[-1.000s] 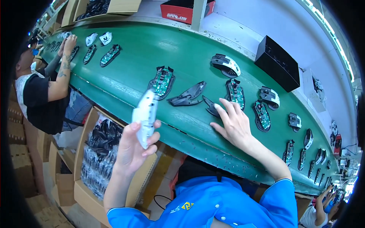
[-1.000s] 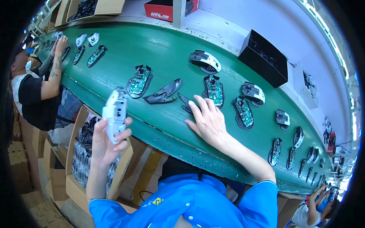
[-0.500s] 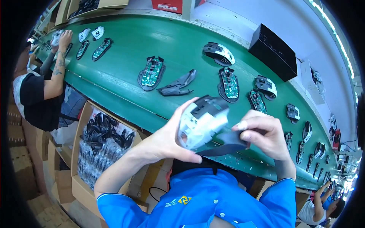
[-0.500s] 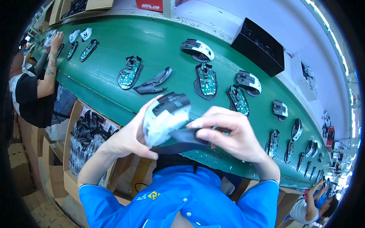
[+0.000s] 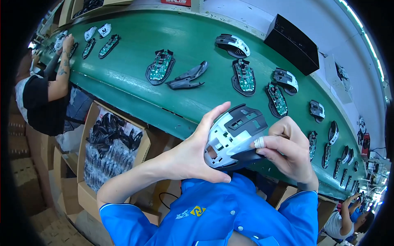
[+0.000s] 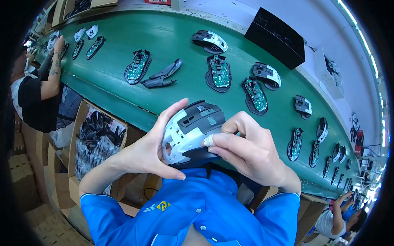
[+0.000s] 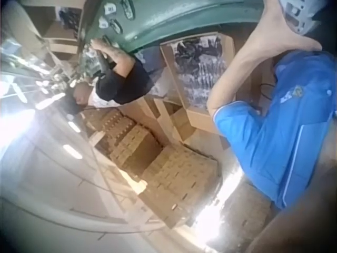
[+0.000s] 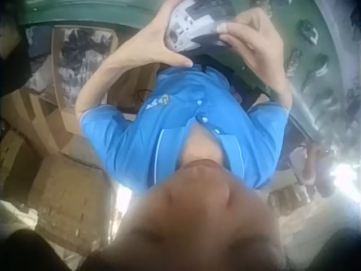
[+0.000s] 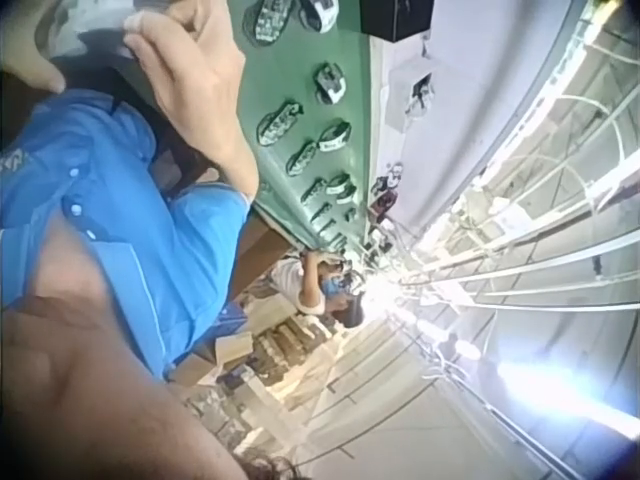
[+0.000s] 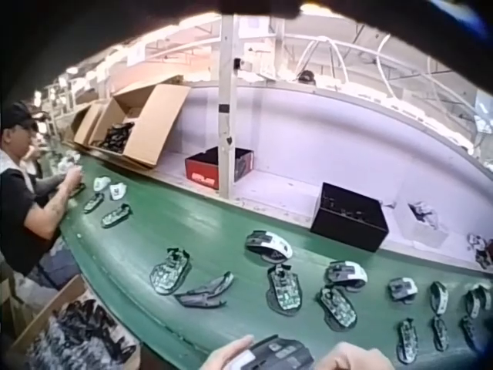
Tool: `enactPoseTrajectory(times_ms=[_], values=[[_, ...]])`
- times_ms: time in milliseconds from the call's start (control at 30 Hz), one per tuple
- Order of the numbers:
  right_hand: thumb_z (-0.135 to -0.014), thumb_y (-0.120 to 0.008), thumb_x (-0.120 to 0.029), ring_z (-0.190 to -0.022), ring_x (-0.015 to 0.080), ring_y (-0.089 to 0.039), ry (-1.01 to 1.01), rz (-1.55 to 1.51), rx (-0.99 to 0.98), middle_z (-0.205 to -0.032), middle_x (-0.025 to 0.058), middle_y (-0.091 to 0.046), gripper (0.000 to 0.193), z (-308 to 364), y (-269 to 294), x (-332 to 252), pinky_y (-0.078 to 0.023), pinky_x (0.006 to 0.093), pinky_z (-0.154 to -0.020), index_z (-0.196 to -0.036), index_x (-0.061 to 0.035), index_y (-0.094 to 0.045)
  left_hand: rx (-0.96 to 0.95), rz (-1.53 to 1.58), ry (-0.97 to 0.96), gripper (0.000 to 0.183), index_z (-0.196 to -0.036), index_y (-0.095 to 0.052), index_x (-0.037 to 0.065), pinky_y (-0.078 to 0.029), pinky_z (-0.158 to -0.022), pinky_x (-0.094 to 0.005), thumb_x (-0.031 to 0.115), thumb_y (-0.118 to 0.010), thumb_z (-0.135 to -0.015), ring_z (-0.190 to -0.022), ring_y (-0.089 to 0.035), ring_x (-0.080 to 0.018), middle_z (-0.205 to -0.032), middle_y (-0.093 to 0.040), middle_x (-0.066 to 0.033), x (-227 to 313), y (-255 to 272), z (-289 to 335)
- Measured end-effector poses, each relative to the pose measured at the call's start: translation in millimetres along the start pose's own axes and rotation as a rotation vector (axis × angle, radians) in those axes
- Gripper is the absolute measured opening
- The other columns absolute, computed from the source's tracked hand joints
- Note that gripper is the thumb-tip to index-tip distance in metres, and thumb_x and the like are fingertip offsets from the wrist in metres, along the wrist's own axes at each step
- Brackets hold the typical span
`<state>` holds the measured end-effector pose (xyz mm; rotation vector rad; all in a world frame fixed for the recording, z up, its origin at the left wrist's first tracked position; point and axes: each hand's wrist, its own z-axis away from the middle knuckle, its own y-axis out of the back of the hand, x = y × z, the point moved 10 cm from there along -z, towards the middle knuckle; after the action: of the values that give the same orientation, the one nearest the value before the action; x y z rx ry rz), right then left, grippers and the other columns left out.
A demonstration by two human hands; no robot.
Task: The person assembles computer mouse shells by taking small components from containers, fitting them into mouse casings by hand, and placing the assembled mouse shells onto a conveyor belt.
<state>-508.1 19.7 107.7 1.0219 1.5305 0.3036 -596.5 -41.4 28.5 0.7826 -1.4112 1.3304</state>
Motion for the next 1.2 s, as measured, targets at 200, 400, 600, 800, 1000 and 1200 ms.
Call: enactPoseTrajectory(times_ms=[200, 400, 600, 800, 1000, 1200], values=[[-0.068, -0.075, -0.006, -0.066, 0.0157, -0.045, -0.069, -0.01, 0.11, -0.075, 0.0023, -0.045, 0.024, 4, 4, 3, -0.035, 0.0277, -0.056, -0.091, -0.0108, -0.071, 0.078, -0.214, 0.001, 0.109, -0.144, -0.003, 0.004, -0.033, -0.105, -0.0384, 0.006, -0.077, -0.064, -0.13, -0.03, -0.0266, -0.138, -0.022, -0.0177, -5, 5, 7], [-0.065, -0.08, -0.004, -0.071, 0.0118, -0.055, -0.081, -0.253, 0.196, -0.081, 0.0051, -0.053, 0.03, 3, 10, 5, -0.049, 0.0233, -0.053, -0.093, -0.0069, -0.069, 0.116, -0.06, -0.01, 0.101, -0.141, -0.011, 0.002, -0.043, -0.099, -0.0369, 0.003, -0.076, -0.064, -0.128, -0.032, -0.0263, -0.13, -0.025, -0.0165, -6, 2, 13], [-0.064, -0.079, 0.0, -0.072, 0.013, -0.057, -0.046, -0.321, 0.099, -0.083, 0.0068, -0.057, 0.026, 8, 5, 15, -0.048, 0.0235, -0.057, -0.088, -0.0039, -0.07, 0.131, -0.06, -0.001, 0.101, -0.139, -0.009, -0.002, -0.035, -0.104, -0.0358, 0.001, -0.076, -0.064, -0.127, -0.037, -0.0228, -0.135, -0.034, -0.0157, -3, 7, 12], [-0.062, -0.08, 0.0, -0.071, 0.0142, -0.057, -0.021, -0.249, 0.097, -0.081, 0.0067, -0.058, 0.025, 4, 4, 8, -0.046, 0.025, -0.059, -0.086, -0.0035, -0.07, 0.142, -0.172, -0.046, 0.097, -0.141, -0.016, 0.006, -0.044, -0.099, -0.0371, 0.003, -0.076, -0.065, -0.126, -0.033, -0.028, -0.128, -0.027, -0.0159, 1, 8, 14], [-0.063, -0.081, -0.003, -0.073, 0.0124, -0.058, -0.013, -0.279, 0.126, -0.082, 0.0074, -0.059, 0.025, 1, 5, 10, -0.05, 0.023, -0.057, -0.085, -0.0025, -0.069, 0.199, -0.392, -0.023, 0.09, -0.138, -0.024, 0.005, -0.047, -0.094, -0.0348, 0.003, -0.075, -0.064, -0.12, -0.038, -0.0273, -0.124, -0.03, -0.0151, 13, 9, 23], [-0.064, -0.081, -0.002, -0.074, 0.0121, -0.062, -0.002, -0.38, 0.067, -0.085, 0.0082, -0.06, 0.025, 0, 3, 14, -0.053, 0.0218, -0.055, -0.083, -0.0025, -0.065, 0.234, -0.633, -0.161, 0.09, -0.135, -0.03, 0.002, -0.041, -0.091, -0.0341, 0.008, -0.079, -0.059, -0.11, -0.044, -0.0267, -0.114, -0.039, -0.0148, 30, 7, 28]])
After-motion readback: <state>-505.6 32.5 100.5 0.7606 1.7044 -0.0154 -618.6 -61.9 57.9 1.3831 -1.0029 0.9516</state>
